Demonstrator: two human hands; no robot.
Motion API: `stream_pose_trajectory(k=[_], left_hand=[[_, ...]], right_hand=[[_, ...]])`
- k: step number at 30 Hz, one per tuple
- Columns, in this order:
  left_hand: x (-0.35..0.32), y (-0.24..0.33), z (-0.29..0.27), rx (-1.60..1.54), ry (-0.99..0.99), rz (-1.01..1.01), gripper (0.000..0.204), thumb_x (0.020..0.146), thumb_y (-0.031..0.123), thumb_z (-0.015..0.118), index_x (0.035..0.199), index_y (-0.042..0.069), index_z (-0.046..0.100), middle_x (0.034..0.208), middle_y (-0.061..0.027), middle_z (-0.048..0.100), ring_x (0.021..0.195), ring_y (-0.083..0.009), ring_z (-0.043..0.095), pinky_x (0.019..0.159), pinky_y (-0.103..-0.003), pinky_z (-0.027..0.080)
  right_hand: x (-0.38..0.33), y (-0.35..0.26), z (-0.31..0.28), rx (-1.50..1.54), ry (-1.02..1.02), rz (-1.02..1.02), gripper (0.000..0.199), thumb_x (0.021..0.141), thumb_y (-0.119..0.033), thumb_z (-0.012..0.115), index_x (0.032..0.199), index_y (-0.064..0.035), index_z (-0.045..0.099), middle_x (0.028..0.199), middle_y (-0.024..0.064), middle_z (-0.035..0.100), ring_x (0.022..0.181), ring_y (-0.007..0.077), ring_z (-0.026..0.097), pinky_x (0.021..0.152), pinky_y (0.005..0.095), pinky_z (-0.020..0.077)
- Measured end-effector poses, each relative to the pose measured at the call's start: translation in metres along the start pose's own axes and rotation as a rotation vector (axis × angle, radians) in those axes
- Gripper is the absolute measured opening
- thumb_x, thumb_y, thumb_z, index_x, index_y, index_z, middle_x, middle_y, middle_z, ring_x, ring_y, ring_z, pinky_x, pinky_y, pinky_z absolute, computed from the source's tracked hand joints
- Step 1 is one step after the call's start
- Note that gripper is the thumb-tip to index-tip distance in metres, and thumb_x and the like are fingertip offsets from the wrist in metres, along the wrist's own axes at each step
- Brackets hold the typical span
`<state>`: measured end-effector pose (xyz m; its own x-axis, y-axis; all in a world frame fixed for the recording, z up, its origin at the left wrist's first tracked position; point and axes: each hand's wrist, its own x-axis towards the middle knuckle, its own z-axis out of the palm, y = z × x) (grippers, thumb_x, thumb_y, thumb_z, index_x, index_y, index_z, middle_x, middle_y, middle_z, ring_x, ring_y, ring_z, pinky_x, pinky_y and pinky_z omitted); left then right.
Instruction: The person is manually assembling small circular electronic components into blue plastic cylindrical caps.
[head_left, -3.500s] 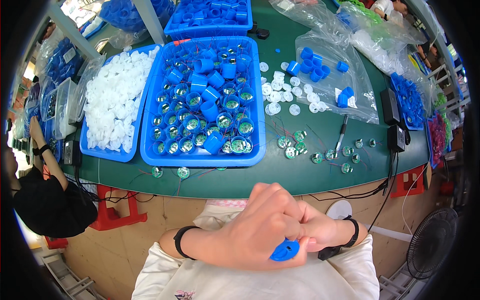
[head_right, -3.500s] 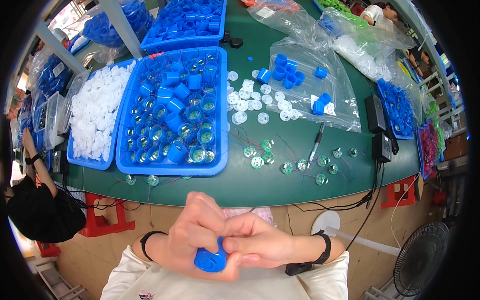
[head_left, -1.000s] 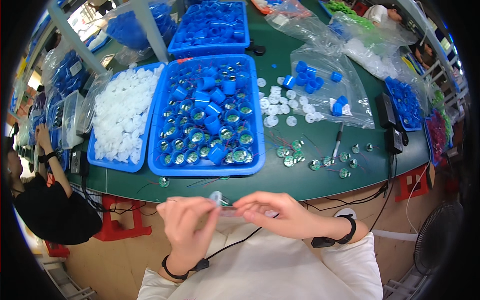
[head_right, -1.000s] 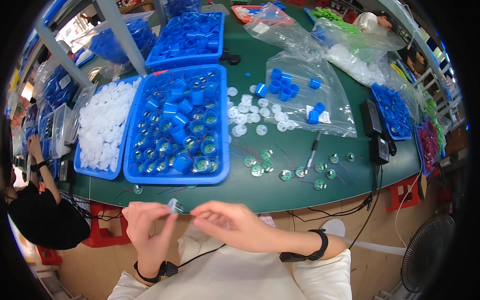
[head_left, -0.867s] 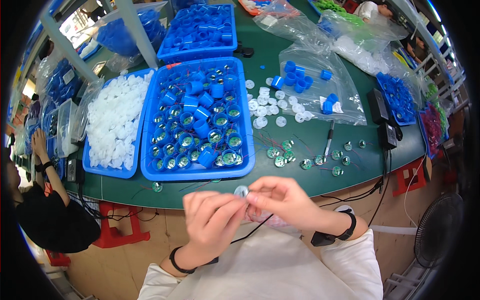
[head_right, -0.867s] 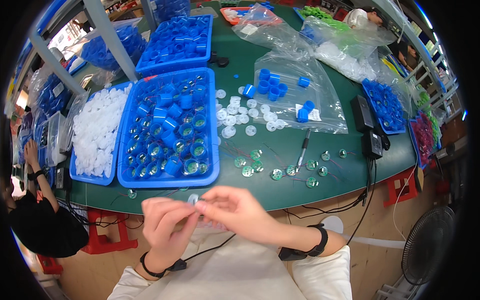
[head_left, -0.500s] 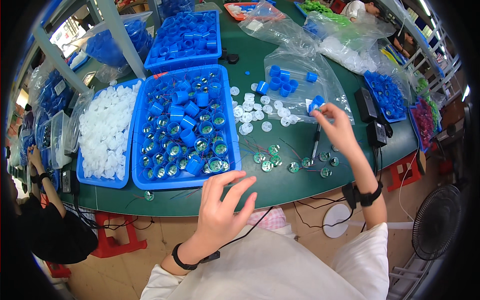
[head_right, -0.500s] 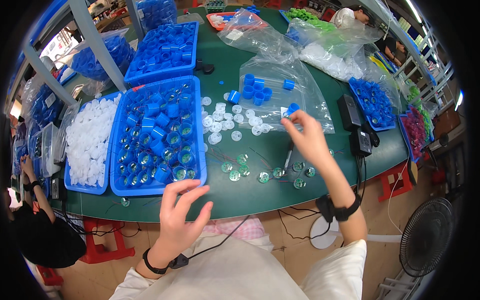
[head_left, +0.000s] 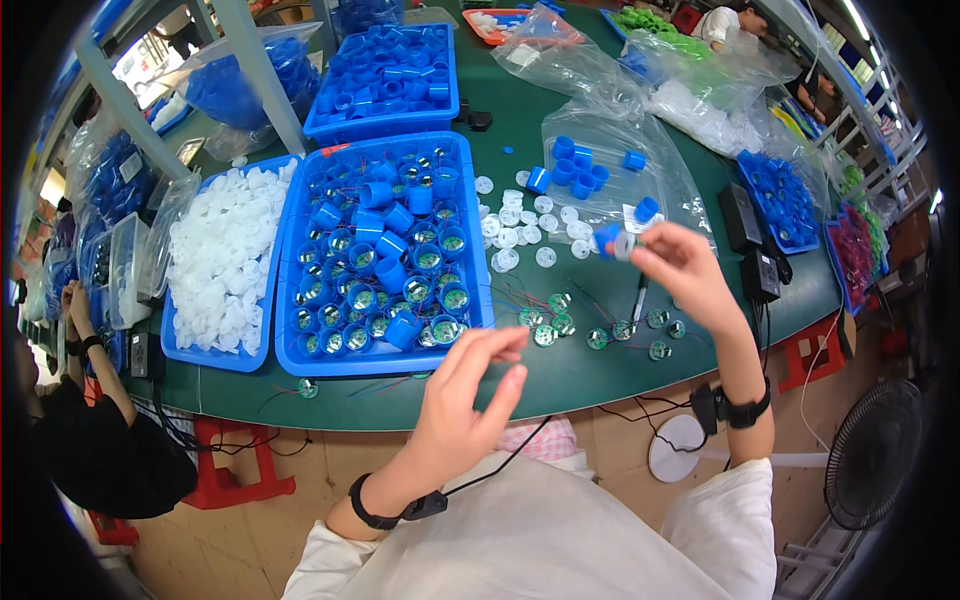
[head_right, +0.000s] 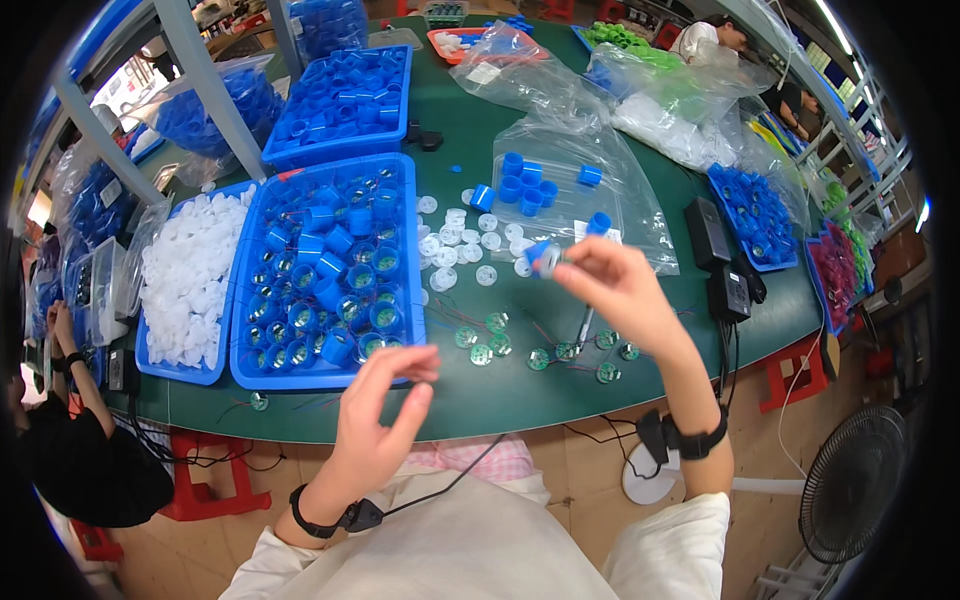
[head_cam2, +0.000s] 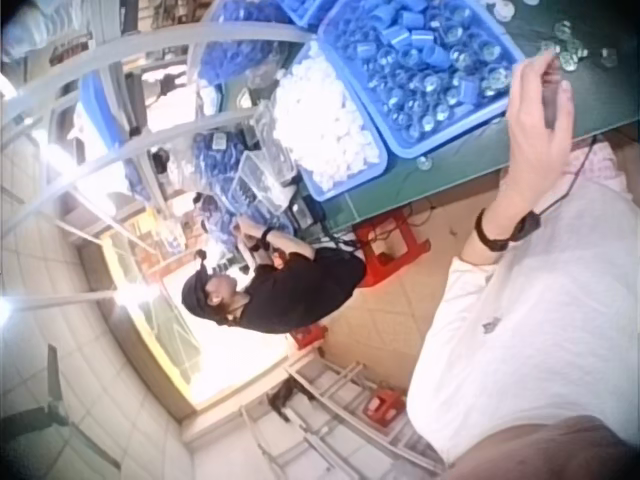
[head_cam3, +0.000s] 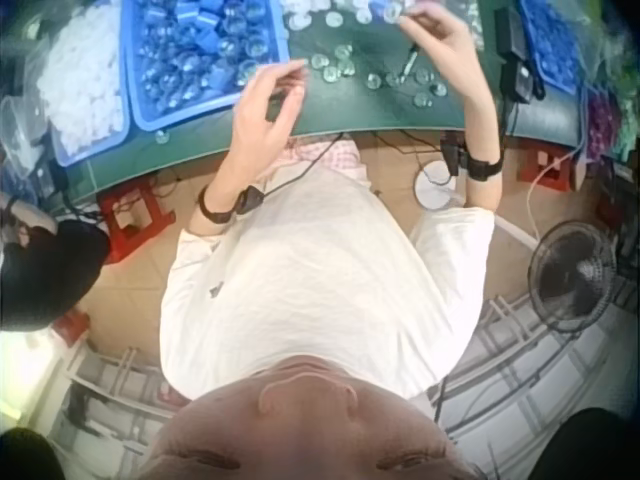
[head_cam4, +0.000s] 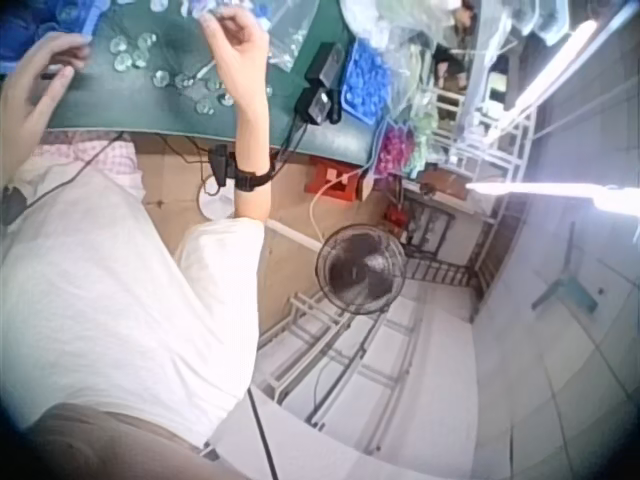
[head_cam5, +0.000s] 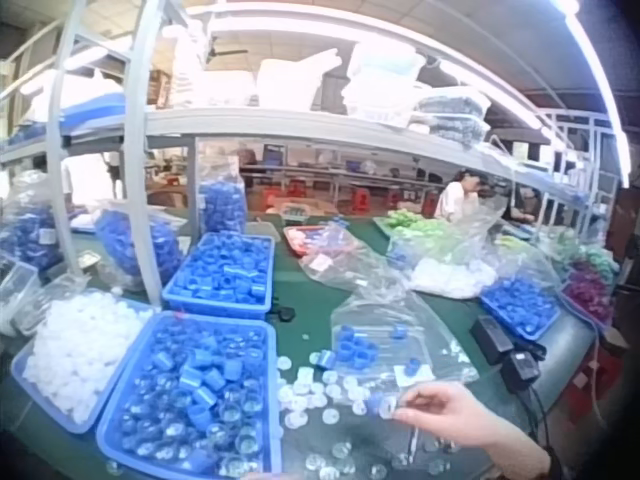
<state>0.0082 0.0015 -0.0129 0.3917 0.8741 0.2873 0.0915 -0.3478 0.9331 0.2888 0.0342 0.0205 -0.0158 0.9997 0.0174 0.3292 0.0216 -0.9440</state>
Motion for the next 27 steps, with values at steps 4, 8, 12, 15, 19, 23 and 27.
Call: stream_pose_trajectory(k=[4, 8, 12, 15, 19, 23, 27], left_hand=[[0.016, 0.0, 0.005, -0.348, 0.015, -0.113, 0.043, 0.092, 0.008, 0.05, 0.133, 0.001, 0.037, 0.117, -0.0125, 0.053, 0.104, -0.0172, 0.054, 0.09, -0.032, 0.043], [0.017, 0.0, 0.008, -1.056, -0.153, -0.353, 0.054, 0.094, 0.016, 0.052, 0.14, 0.004, 0.026, 0.124, -0.0135, 0.048, 0.112, -0.0191, 0.051, 0.094, -0.034, 0.042], [0.011, -0.011, 0.011, -0.994, -0.107, -0.133, 0.043, 0.09, 0.022, 0.06, 0.124, 0.003, 0.042, 0.126, -0.0171, 0.048, 0.107, -0.0303, 0.057, 0.091, -0.043, 0.048], [0.006, -0.013, 0.007, -0.938, -0.106, -0.097, 0.036, 0.084, 0.021, 0.067, 0.111, 0.005, 0.049, 0.126, -0.02, 0.047, 0.105, -0.0336, 0.058, 0.088, -0.044, 0.05], [0.002, -0.012, 0.001, -0.862, -0.019, -0.023, 0.037, 0.081, 0.02, 0.071, 0.109, 0.008, 0.05, 0.121, -0.0179, 0.049, 0.104, -0.0326, 0.059, 0.084, -0.041, 0.052], [0.0, -0.011, -0.005, -0.914, -0.008, 0.019, 0.038, 0.081, 0.021, 0.072, 0.108, 0.008, 0.05, 0.117, -0.0159, 0.05, 0.101, -0.0315, 0.058, 0.08, -0.038, 0.052], [0.0, -0.007, -0.007, -1.001, -0.011, 0.01, 0.032, 0.084, 0.017, 0.067, 0.109, 0.005, 0.051, 0.117, -0.0146, 0.049, 0.104, -0.0262, 0.054, 0.086, -0.036, 0.046]], right_hand=[[-0.04, -0.032, 0.041, 0.306, -0.204, -0.178, 0.01, 0.084, -0.002, 0.063, 0.092, 0.0024, 0.06, 0.104, 0.017, 0.066, 0.107, 0.0238, 0.058, 0.097, 0.0384, 0.0412], [-0.05, -0.036, 0.061, 0.196, -0.321, -0.442, 0.019, 0.077, -0.004, 0.07, 0.092, 0.0026, 0.062, 0.098, 0.0191, 0.067, 0.116, 0.034, 0.053, 0.101, 0.0489, 0.036], [-0.051, -0.038, 0.066, 0.116, -0.365, -0.587, 0.026, 0.071, -0.006, 0.075, 0.093, 0.0022, 0.063, 0.1, 0.0155, 0.068, 0.121, 0.0408, 0.047, 0.099, 0.052, 0.0359], [-0.056, -0.052, 0.061, 0.076, -0.385, -0.584, 0.025, 0.074, -0.011, 0.073, 0.095, 0.001, 0.063, 0.101, 0.0137, 0.068, 0.121, 0.0424, 0.046, 0.097, 0.0509, 0.0362], [-0.071, -0.053, 0.053, 0.126, -0.198, -0.601, 0.022, 0.083, -0.022, 0.064, 0.089, -0.0015, 0.058, 0.09, 0.0127, 0.067, 0.104, 0.0354, 0.056, 0.09, 0.046, 0.0387], [-0.075, -0.064, 0.047, 0.091, 0.168, -0.569, 0.011, 0.082, -0.014, 0.052, 0.079, -0.0045, 0.047, 0.077, 0.0102, 0.053, 0.072, 0.0215, 0.048, 0.069, 0.0377, 0.0395], [-0.075, -0.076, 0.045, -0.623, 0.241, -0.825, 0.015, 0.069, -0.003, 0.061, 0.079, -0.0034, 0.049, 0.073, 0.0094, 0.05, 0.062, 0.0238, 0.046, 0.058, 0.0374, 0.039]])
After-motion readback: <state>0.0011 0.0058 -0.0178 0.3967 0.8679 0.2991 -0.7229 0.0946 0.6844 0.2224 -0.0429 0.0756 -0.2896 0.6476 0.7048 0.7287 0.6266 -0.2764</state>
